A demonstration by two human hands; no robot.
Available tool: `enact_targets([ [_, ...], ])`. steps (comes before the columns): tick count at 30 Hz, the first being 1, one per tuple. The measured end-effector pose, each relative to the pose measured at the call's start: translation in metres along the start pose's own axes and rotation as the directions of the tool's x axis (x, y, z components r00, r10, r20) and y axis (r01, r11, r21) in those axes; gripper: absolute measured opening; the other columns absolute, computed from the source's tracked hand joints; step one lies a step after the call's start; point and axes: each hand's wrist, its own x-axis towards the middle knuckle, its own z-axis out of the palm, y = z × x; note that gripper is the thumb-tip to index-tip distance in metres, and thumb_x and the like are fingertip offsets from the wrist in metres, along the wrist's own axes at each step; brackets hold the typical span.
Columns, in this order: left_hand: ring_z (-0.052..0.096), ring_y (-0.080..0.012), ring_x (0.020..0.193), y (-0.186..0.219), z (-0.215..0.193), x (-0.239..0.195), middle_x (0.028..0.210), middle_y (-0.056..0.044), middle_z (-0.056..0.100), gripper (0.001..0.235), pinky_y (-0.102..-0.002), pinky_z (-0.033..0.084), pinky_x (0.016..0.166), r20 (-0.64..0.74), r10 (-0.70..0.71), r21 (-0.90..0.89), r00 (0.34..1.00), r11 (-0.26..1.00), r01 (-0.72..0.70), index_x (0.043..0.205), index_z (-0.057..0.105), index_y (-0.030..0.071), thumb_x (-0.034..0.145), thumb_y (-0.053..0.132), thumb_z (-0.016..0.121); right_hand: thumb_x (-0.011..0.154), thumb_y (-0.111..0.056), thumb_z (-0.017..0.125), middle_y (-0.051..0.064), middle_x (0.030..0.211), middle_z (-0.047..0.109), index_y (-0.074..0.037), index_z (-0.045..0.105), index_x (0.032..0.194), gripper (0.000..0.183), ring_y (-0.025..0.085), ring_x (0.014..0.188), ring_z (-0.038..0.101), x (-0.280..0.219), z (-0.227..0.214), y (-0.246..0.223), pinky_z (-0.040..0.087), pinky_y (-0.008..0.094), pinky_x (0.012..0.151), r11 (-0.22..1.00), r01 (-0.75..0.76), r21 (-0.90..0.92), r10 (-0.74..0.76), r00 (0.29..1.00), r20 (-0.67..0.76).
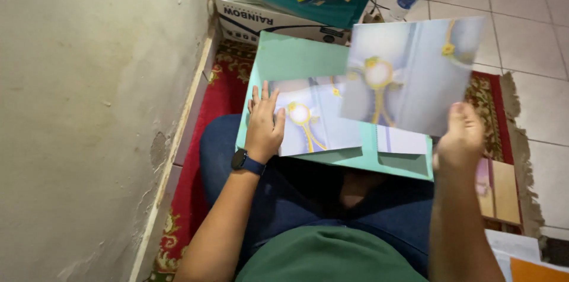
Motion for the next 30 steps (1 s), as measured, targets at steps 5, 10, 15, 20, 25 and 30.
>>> enact_targets([
  [5, 0.026, -0.0449, 0.149, -0.016, 0.009, -0.012, 0.159, -0.025, 0.036, 0.053, -0.057, 0.017, 0.12, 0.032, -0.01, 0.11, 0.999, 0.994, 0.007, 0.152, 0.041, -0.001, 0.106, 0.027, 0.039, 0.11, -0.01, 0.045, 0.001, 0.09, 0.06, -0.008, 0.06, 0.111, 0.015, 0.011, 0.082, 0.06, -0.026, 0.068, 0.041, 0.054, 0.028, 0.079, 0.999, -0.035, -0.03, 0.038, 0.994, 0.098],
  [10, 0.03, -0.0425, 0.149, -0.017, 0.011, -0.012, 0.159, -0.022, 0.039, 0.056, -0.055, 0.017, 0.121, -0.005, -0.015, 0.088, 1.0, 0.996, 0.015, 0.155, 0.037, 0.002, 0.104, 0.024, 0.034, 0.11, -0.004, 0.039, 0.022, 0.101, 0.067, 0.008, 0.051, 0.136, 0.031, 0.023, 0.088, 0.062, -0.038, 0.091, 0.053, 0.054, 0.041, 0.083, 0.97, 0.076, -0.23, -0.004, 0.954, 0.299],
  [15, 0.035, -0.0413, 0.147, -0.022, 0.022, -0.014, 0.152, -0.024, 0.047, 0.058, -0.057, 0.017, 0.121, 0.014, 0.012, 0.269, 1.0, 0.963, -0.015, 0.15, 0.044, 0.0, 0.099, 0.03, 0.044, 0.103, -0.005, 0.049, 0.043, 0.13, 0.056, 0.014, 0.044, 0.144, 0.046, 0.046, 0.127, 0.055, -0.052, 0.104, 0.05, 0.041, 0.06, 0.108, 0.923, 0.146, -0.357, -0.033, 0.952, 0.304],
  [20, 0.038, -0.0416, 0.145, -0.015, 0.019, -0.013, 0.151, -0.026, 0.048, 0.062, -0.059, 0.018, 0.12, 0.015, 0.032, 0.318, 0.999, 0.948, -0.035, 0.145, 0.049, -0.004, 0.094, 0.03, 0.052, 0.102, -0.007, 0.053, 0.032, 0.142, 0.054, 0.001, 0.046, 0.151, 0.05, 0.044, 0.134, 0.049, -0.056, 0.103, 0.073, 0.04, 0.055, 0.109, 0.901, 0.172, -0.397, -0.072, 0.965, 0.254],
  [25, 0.039, -0.0413, 0.145, -0.017, 0.019, -0.013, 0.151, -0.027, 0.048, 0.062, -0.059, 0.017, 0.12, 0.017, 0.022, 0.309, 1.0, 0.951, -0.027, 0.144, 0.05, -0.005, 0.095, 0.033, 0.052, 0.101, -0.004, 0.053, 0.031, 0.142, 0.055, 0.0, 0.05, 0.149, 0.049, 0.046, 0.135, 0.047, -0.066, 0.108, 0.048, 0.04, 0.055, 0.108, 0.902, 0.19, -0.387, -0.09, 0.961, 0.262],
  [30, 0.039, -0.0415, 0.145, -0.015, 0.016, -0.013, 0.152, -0.027, 0.046, 0.064, -0.059, 0.017, 0.119, 0.04, 0.012, 0.295, 0.999, 0.955, -0.023, 0.146, 0.047, -0.004, 0.096, 0.035, 0.051, 0.101, -0.003, 0.05, 0.033, 0.143, 0.053, -0.001, 0.044, 0.154, 0.053, 0.049, 0.134, 0.046, -0.065, 0.104, 0.055, 0.038, 0.058, 0.108, 0.901, 0.233, -0.366, -0.125, 0.947, 0.294],
])
